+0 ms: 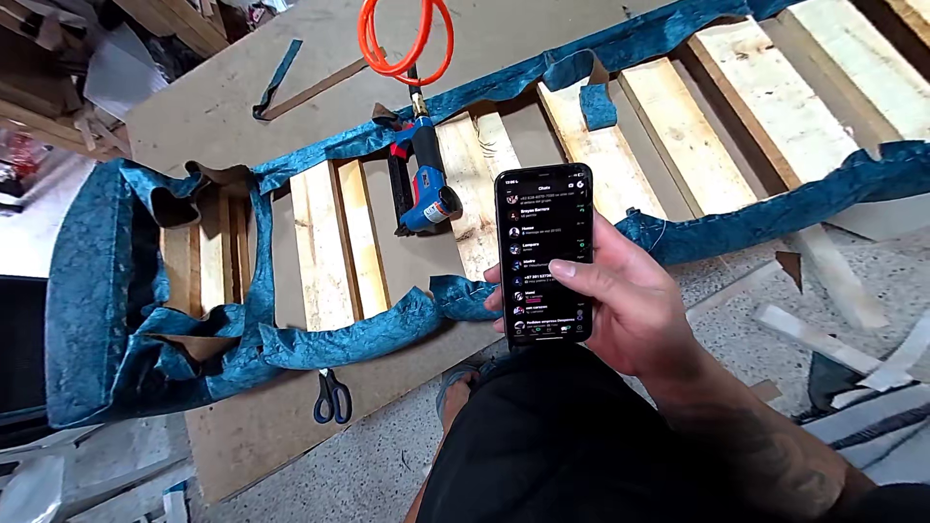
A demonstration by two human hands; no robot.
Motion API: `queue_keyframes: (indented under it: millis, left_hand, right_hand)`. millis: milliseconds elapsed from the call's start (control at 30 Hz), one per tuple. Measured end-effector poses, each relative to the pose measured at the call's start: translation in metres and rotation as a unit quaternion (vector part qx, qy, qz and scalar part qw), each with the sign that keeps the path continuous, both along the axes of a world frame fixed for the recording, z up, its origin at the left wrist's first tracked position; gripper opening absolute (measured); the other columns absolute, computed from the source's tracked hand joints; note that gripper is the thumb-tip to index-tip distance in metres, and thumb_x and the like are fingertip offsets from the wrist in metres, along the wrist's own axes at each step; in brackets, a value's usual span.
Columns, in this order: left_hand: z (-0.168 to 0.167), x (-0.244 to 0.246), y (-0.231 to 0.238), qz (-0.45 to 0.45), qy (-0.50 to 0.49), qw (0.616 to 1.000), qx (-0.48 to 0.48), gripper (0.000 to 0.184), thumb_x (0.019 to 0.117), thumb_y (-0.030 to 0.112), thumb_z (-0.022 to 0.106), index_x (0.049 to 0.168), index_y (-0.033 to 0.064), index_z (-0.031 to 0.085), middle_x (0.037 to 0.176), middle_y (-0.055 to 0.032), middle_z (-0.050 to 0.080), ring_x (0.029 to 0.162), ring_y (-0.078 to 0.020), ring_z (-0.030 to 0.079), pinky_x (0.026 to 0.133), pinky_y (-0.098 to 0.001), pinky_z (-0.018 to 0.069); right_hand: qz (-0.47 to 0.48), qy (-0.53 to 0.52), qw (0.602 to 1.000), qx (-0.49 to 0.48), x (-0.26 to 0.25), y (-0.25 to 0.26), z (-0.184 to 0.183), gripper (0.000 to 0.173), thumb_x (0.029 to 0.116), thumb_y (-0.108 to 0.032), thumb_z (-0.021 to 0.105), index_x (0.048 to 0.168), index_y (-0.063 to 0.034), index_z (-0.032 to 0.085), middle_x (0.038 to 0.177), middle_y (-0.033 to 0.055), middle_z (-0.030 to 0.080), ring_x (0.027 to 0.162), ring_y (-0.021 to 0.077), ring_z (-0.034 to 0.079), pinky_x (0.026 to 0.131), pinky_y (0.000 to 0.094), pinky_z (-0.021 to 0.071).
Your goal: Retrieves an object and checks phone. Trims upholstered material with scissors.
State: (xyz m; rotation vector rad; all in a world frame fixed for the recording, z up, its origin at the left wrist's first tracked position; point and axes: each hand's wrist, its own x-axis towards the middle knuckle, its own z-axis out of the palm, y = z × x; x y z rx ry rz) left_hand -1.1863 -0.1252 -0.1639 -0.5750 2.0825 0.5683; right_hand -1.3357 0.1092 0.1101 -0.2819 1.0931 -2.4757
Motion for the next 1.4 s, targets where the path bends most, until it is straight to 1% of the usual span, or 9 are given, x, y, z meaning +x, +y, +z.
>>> queue_keyframes:
  millis: [200, 367, 533, 700, 1033, 1167, 1233, 1300, 1400]
  left_hand:
    - [-0.005, 0.011, -0.005, -0.006, 0.051, 0.998, 0.024, 0.033, 0.1039, 0.033, 0.055, 0.133, 0.0253, 0.069, 0.125, -0.0072, 0.072, 0.118, -0.0251, 0.068, 0.102, -0.0507, 0.0527]
    - [0.015, 0.003, -0.008, -0.089, 0.028, 0.992, 0.089, 0.043, 0.1080, 0.035, 0.046, 0.149, 0.0234, 0.055, 0.137, -0.0150, 0.066, 0.127, -0.0323, 0.063, 0.108, -0.0549, 0.0477]
    - [0.016, 0.006, -0.017, -0.100, 0.025, 0.984, 0.143, 0.046, 0.1105, 0.030, 0.044, 0.152, 0.0115, 0.050, 0.150, -0.0159, 0.056, 0.141, -0.0275, 0.051, 0.120, -0.0453, 0.0362]
    - [0.008, 0.007, -0.006, -0.071, 0.037, 0.996, 0.048, 0.040, 0.1068, 0.037, 0.048, 0.143, 0.0271, 0.061, 0.132, -0.0122, 0.069, 0.124, -0.0309, 0.065, 0.105, -0.0541, 0.0500]
    - [-0.015, 0.015, -0.007, -0.079, 0.043, 0.996, 0.015, 0.035, 0.1041, 0.038, 0.050, 0.133, 0.0281, 0.067, 0.124, -0.0087, 0.072, 0.117, -0.0293, 0.068, 0.098, -0.0548, 0.0538]
    - [0.003, 0.005, -0.013, -0.114, 0.031, 0.990, 0.072, 0.039, 0.1090, 0.033, 0.046, 0.137, 0.0140, 0.065, 0.133, -0.0169, 0.067, 0.127, -0.0318, 0.063, 0.109, -0.0519, 0.0460]
    - [0.009, 0.006, -0.017, -0.071, 0.060, 0.987, 0.131, 0.040, 0.1093, 0.031, 0.046, 0.137, 0.0102, 0.065, 0.135, -0.0146, 0.067, 0.129, -0.0246, 0.061, 0.113, -0.0439, 0.0437]
    - [0.009, 0.010, -0.022, -0.017, 0.078, 0.979, 0.190, 0.041, 0.1089, 0.031, 0.047, 0.143, 0.0136, 0.062, 0.139, -0.0093, 0.066, 0.132, -0.0167, 0.060, 0.116, -0.0382, 0.0429]
    - [-0.008, 0.011, -0.019, -0.039, 0.037, 0.994, 0.094, 0.044, 0.1091, 0.032, 0.046, 0.152, 0.0246, 0.053, 0.139, -0.0124, 0.065, 0.131, -0.0275, 0.061, 0.113, -0.0495, 0.0451]
  right_hand:
    - [-0.005, 0.015, 1.000, 0.022, 0.001, 0.005, -0.001, 0.069, 0.0866, 0.012, 0.040, 0.151, -0.0107, 0.028, 0.129, 0.0314, 0.059, 0.106, 0.0494, 0.069, 0.081, 0.0638, 0.0620]
    - [0.013, 0.017, 1.000, -0.001, 0.000, 0.008, -0.002, 0.064, 0.0910, 0.005, 0.042, 0.151, -0.0108, 0.027, 0.128, 0.0313, 0.059, 0.106, 0.0479, 0.069, 0.082, 0.0619, 0.0619]
    - [0.008, 0.009, 1.000, -0.016, -0.002, 0.005, -0.001, 0.049, 0.1055, -0.011, 0.034, 0.154, -0.0118, 0.027, 0.125, 0.0312, 0.061, 0.103, 0.0477, 0.070, 0.080, 0.0616, 0.0627]
    - [0.003, 0.007, 1.000, -0.010, -0.002, 0.002, -0.001, 0.043, 0.1091, -0.018, 0.031, 0.152, -0.0103, 0.030, 0.124, 0.0311, 0.061, 0.101, 0.0465, 0.071, 0.078, 0.0594, 0.0635]
    - [0.017, -0.004, 0.999, -0.038, 0.004, 0.004, -0.007, 0.055, 0.0997, -0.009, 0.035, 0.153, -0.0127, 0.025, 0.130, 0.0309, 0.057, 0.108, 0.0481, 0.068, 0.082, 0.0621, 0.0614]
    - [0.026, -0.001, 0.998, -0.057, 0.004, 0.007, -0.007, 0.069, 0.0855, 0.000, 0.040, 0.152, -0.0119, 0.025, 0.132, 0.0324, 0.055, 0.111, 0.0507, 0.065, 0.084, 0.0643, 0.0596]
    - [0.031, 0.003, 0.998, -0.060, 0.004, 0.007, -0.007, 0.072, 0.0833, 0.001, 0.041, 0.152, -0.0117, 0.025, 0.133, 0.0326, 0.055, 0.111, 0.0509, 0.065, 0.084, 0.0644, 0.0595]
    - [0.031, 0.006, 0.998, -0.058, 0.005, 0.006, -0.007, 0.071, 0.0842, 0.001, 0.041, 0.152, -0.0115, 0.025, 0.132, 0.0327, 0.055, 0.110, 0.0509, 0.066, 0.083, 0.0643, 0.0600]
    - [0.029, 0.008, 0.998, -0.058, 0.005, 0.004, -0.006, 0.068, 0.0872, 0.000, 0.041, 0.152, -0.0114, 0.024, 0.131, 0.0325, 0.056, 0.110, 0.0501, 0.066, 0.083, 0.0632, 0.0603]
